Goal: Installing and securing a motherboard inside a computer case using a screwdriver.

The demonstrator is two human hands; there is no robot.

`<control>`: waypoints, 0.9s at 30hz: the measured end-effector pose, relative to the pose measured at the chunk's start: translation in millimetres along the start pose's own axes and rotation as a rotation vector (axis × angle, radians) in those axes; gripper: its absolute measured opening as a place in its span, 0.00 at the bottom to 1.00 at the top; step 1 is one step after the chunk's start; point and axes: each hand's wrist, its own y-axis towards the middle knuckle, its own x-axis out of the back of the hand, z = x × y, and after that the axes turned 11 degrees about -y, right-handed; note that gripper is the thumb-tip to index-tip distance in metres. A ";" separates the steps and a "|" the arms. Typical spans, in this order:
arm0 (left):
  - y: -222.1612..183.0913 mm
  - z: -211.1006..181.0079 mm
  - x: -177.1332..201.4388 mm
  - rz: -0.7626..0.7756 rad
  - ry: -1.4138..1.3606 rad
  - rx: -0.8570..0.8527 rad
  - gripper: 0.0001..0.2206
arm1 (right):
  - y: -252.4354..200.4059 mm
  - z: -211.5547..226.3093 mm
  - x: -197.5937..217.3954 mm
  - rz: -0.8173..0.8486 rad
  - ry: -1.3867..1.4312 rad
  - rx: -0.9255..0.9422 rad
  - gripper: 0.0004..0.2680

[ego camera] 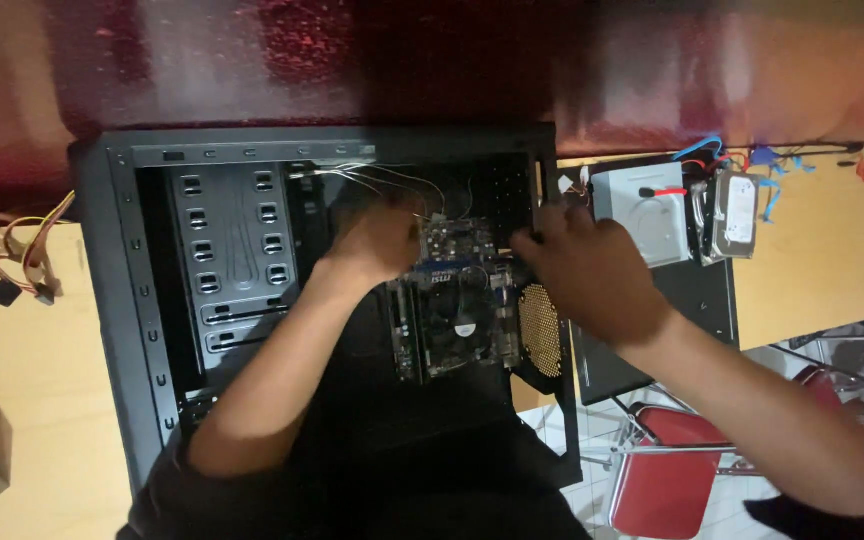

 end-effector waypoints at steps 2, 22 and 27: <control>0.2 -3.8 -9.8 0.041 0.009 0.037 0.17 | 4.3 4.3 7.6 0.027 0.010 0.019 0.07; -81.4 -25.1 10.2 0.018 -0.432 0.021 0.19 | 13.2 -18.3 52.5 0.507 0.323 -0.024 0.21; -76.1 -4.9 -3.7 0.031 -0.377 0.158 0.15 | -2.0 -6.4 55.6 0.106 -0.060 0.014 0.02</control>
